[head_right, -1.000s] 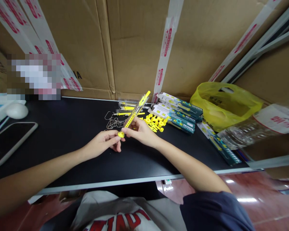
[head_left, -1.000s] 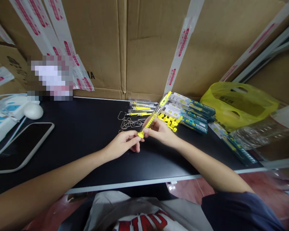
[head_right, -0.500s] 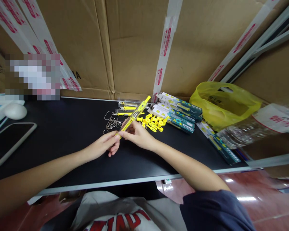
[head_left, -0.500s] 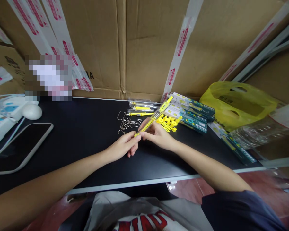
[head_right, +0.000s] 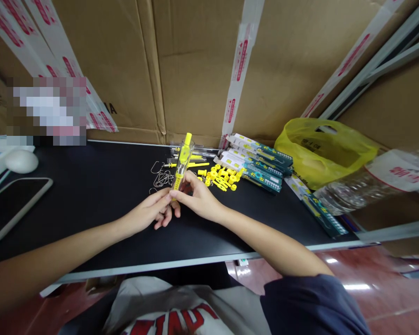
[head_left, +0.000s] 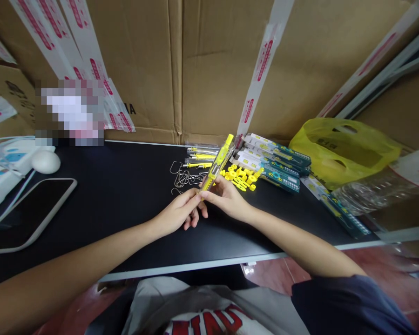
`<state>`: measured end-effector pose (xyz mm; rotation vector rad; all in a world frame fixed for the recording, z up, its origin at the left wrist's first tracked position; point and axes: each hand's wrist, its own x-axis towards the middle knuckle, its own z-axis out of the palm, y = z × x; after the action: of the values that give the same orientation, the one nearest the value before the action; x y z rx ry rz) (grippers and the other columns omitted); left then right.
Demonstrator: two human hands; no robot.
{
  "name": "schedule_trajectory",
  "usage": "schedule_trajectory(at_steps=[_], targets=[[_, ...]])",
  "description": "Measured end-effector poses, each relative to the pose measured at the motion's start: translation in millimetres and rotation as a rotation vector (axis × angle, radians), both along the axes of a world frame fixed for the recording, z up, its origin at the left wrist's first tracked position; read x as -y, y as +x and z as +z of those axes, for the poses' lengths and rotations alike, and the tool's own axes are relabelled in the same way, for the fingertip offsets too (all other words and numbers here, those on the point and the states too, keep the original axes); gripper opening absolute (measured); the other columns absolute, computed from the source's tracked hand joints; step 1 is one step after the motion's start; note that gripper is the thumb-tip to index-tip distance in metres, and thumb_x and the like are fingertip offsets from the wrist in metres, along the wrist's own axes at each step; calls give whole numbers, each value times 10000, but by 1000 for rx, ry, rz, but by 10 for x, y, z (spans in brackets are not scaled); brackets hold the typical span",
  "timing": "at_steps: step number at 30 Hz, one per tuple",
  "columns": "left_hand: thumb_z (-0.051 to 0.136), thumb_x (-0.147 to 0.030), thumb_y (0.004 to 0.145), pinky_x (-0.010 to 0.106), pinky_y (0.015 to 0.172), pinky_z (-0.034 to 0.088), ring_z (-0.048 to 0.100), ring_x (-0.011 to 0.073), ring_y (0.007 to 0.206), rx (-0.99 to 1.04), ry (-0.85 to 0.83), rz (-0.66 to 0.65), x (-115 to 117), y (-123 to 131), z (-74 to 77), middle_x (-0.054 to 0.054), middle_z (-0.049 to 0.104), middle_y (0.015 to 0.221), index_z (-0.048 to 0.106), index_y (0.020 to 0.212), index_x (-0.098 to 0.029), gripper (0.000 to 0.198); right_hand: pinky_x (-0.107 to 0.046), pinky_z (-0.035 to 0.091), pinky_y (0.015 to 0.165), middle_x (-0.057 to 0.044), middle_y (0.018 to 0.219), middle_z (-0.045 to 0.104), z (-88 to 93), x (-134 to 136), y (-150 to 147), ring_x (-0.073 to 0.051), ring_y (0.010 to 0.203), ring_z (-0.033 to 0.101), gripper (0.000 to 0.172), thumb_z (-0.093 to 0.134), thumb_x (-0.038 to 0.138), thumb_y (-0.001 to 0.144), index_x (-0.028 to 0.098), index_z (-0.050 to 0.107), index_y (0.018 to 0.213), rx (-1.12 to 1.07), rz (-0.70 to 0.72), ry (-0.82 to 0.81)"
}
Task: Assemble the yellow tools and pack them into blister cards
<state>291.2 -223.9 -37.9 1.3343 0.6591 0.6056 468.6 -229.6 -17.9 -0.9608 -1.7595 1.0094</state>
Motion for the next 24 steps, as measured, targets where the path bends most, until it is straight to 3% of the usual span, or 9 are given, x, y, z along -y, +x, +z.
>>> schedule_trajectory(at_steps=[5,11,15,16,18,21,24], targets=[[550,-591,821,153,336,340,535,54,455,61,-23,45,-9,9,30,45,633,871,485,979,-165,459,-274,488,640,-5,839,550,-19,-8,-9,-115,661,540,280,670,444,810,198,572,900,11,-9,-52],[539,-558,845,131,322,258,420,23,394,44,-21,67,-22,-18,48,-52,491,681,512,1023,-173,425,-304,494,766,-35,915,612,60,-61,51,-162,844,591,299,675,438,800,172,612,919,64,4,-27],[535,-547,850,132,338,237,366,20,404,39,25,163,-84,-77,117,-71,400,629,549,1038,-147,443,-289,485,749,-62,1040,656,372,-143,370,-173,895,613,348,654,352,820,173,603,1114,417,168,-27],[533,-540,853,133,343,235,356,21,409,42,39,193,-107,-94,131,-73,387,625,556,1053,-139,448,-287,479,735,-56,1007,671,453,-164,469,-166,847,619,330,626,335,839,174,607,1127,526,148,-9],[538,-524,857,137,352,235,335,21,415,50,66,247,-155,-123,142,-77,366,619,560,1086,-128,458,-283,455,730,-50,929,690,575,-194,642,-163,797,614,198,596,312,851,174,666,973,746,39,59],[545,-508,857,143,357,240,325,26,419,51,77,291,-211,-144,119,-80,356,615,551,1132,-118,477,-257,417,677,-23,863,687,629,-189,765,-145,728,591,123,591,267,835,192,677,882,943,39,50],[549,-511,852,148,356,239,330,32,423,40,74,292,-232,-142,80,-79,359,617,539,1154,-119,495,-231,360,602,-3,793,663,573,-146,717,-130,673,560,93,630,239,789,203,671,865,1020,95,15]])
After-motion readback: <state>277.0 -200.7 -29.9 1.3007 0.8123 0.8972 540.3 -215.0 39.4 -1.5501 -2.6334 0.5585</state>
